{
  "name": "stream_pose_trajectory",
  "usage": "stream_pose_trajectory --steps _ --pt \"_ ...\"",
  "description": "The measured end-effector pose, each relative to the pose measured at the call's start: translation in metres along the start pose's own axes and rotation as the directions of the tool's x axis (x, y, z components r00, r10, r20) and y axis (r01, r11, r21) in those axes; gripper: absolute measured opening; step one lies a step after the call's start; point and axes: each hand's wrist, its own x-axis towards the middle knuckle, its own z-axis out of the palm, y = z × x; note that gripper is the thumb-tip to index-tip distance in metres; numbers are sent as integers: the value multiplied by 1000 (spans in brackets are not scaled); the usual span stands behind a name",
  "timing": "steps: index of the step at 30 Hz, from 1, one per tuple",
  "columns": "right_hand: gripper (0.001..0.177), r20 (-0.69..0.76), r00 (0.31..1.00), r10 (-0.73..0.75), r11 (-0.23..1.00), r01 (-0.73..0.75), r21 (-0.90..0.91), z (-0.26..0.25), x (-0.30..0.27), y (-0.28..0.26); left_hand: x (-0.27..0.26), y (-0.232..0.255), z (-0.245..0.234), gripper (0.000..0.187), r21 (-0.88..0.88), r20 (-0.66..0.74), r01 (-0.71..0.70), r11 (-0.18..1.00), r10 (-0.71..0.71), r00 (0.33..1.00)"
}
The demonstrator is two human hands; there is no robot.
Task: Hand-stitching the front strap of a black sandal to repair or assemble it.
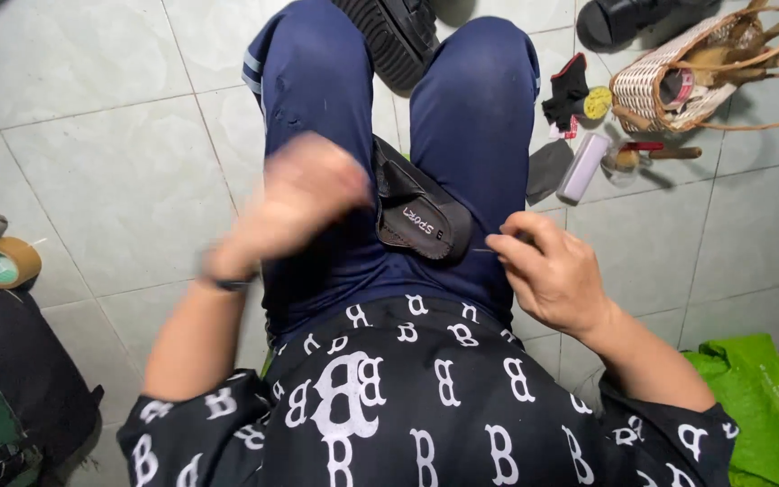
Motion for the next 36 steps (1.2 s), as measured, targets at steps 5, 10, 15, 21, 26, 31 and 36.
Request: stream_pose_trajectory --steps 5,10,15,21,26,31,36 --pt "34 184 982 34 997 -20 -77 3 1 -8 -23 34 -4 47 769 -409 139 624 313 857" --pt "37 256 966 37 976 20 -215 0 1 -9 -7 0 103 48 460 -102 -421 782 518 849" --pt "34 225 974 1 958 63 -278 13 -6 -5 7 -29 128 48 391 -81 -456 799 524 848" --pt "22 210 977 -34 970 83 -228 33 -1 -8 0 -12 124 42 701 -192 -366 612 656 730" --pt "25 252 967 48 994 -21 -111 24 3 -12 -24 18 112 17 -238 -127 -311 920 288 949" --pt "24 126 986 113 991 -121 57 41 -2 -16 -16 -4 122 14 -699 -42 -91 709 87 995" --pt "29 58 995 77 997 -76 -15 29 0 -25 -9 -2 137 31 -507 11 107 855 -118 993"
